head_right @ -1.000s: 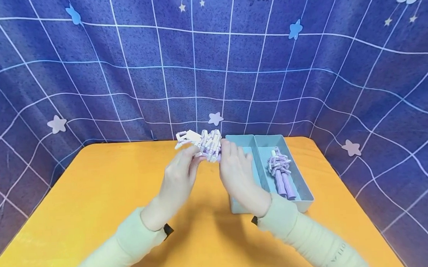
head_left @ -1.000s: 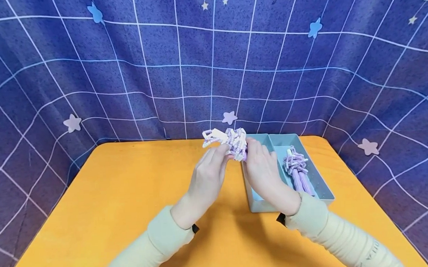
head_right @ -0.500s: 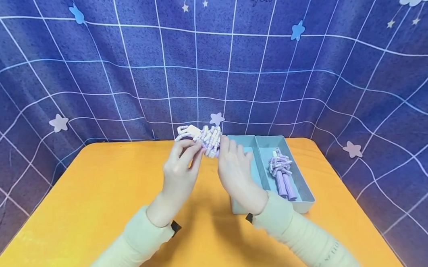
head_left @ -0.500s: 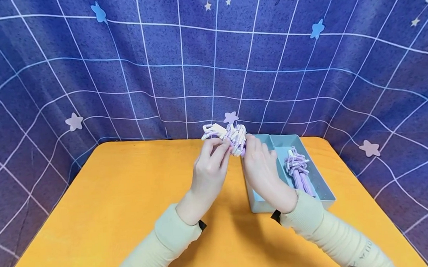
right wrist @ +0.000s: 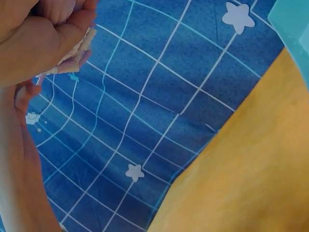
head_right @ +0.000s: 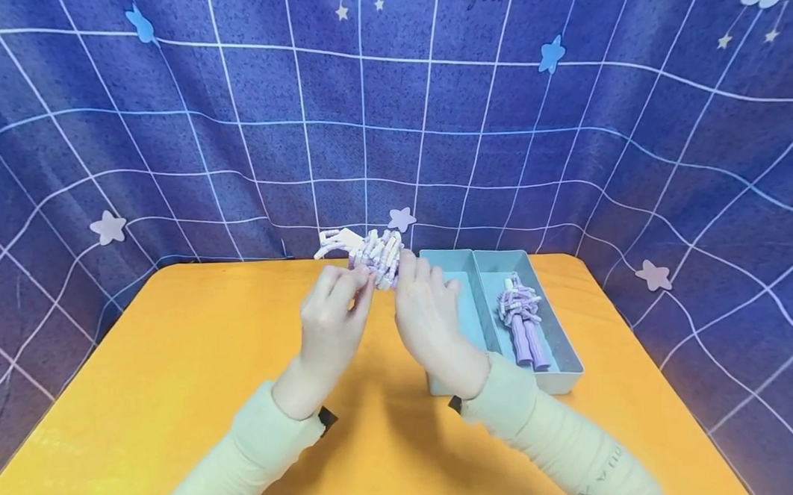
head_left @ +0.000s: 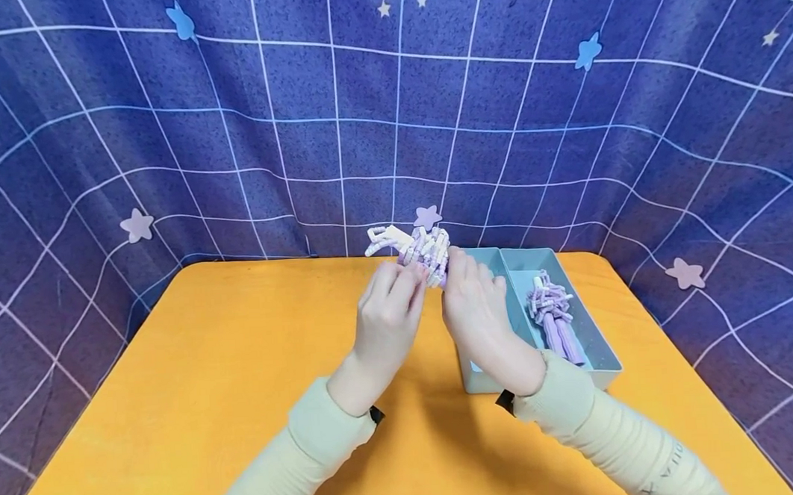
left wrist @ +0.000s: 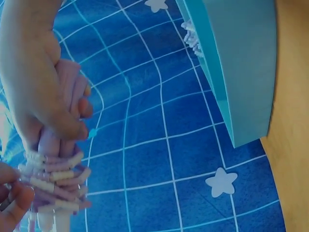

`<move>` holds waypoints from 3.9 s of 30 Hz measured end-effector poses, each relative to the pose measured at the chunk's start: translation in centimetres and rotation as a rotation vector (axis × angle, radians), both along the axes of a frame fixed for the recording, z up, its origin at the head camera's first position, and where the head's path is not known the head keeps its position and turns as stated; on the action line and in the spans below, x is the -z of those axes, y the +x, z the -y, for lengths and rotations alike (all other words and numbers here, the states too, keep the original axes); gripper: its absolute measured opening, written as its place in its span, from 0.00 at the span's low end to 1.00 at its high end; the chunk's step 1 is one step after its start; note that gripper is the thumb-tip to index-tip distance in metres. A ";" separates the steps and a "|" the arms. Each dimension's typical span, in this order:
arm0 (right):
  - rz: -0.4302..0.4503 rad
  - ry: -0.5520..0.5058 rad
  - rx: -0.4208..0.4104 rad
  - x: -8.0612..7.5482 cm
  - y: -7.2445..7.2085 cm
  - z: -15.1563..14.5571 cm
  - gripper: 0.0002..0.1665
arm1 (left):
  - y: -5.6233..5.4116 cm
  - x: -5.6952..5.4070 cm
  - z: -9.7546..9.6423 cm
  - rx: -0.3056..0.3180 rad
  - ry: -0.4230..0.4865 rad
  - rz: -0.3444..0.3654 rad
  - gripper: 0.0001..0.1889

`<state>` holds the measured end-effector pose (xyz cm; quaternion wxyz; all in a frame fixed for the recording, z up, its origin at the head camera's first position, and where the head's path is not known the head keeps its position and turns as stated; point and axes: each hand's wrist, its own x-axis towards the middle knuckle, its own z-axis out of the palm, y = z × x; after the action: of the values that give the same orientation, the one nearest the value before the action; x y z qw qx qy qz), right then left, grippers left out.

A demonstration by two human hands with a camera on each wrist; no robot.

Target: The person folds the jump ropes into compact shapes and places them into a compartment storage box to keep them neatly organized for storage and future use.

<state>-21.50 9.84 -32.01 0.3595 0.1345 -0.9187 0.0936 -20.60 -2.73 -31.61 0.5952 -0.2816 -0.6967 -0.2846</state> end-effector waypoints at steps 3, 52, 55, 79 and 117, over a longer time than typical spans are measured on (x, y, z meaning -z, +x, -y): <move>-0.053 0.026 -0.006 0.1 0.0 0.3 0.17 | 0.1 0.2 -0.3 0.000 -0.030 -0.013 0.02; -0.110 0.083 0.081 -0.2 -0.3 0.0 0.13 | 0.2 0.6 0.0 0.076 -0.080 0.194 0.12; -0.079 0.089 0.085 -0.2 -0.2 0.0 0.13 | 0.2 0.7 0.2 0.023 -0.149 0.134 0.08; 0.313 -0.045 -0.155 -1.0 -0.2 -1.7 0.33 | -0.2 1.4 2.2 -0.098 -0.404 -0.016 0.06; 0.399 -0.206 0.048 6.8 -3.8 -7.4 0.33 | -1.6 5.5 8.0 -0.234 -0.741 0.061 0.16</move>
<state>-25.34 17.28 -38.84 0.1848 0.0540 -0.9601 0.2028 -22.24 -10.76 -37.13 0.4607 -0.3873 -0.7972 0.0478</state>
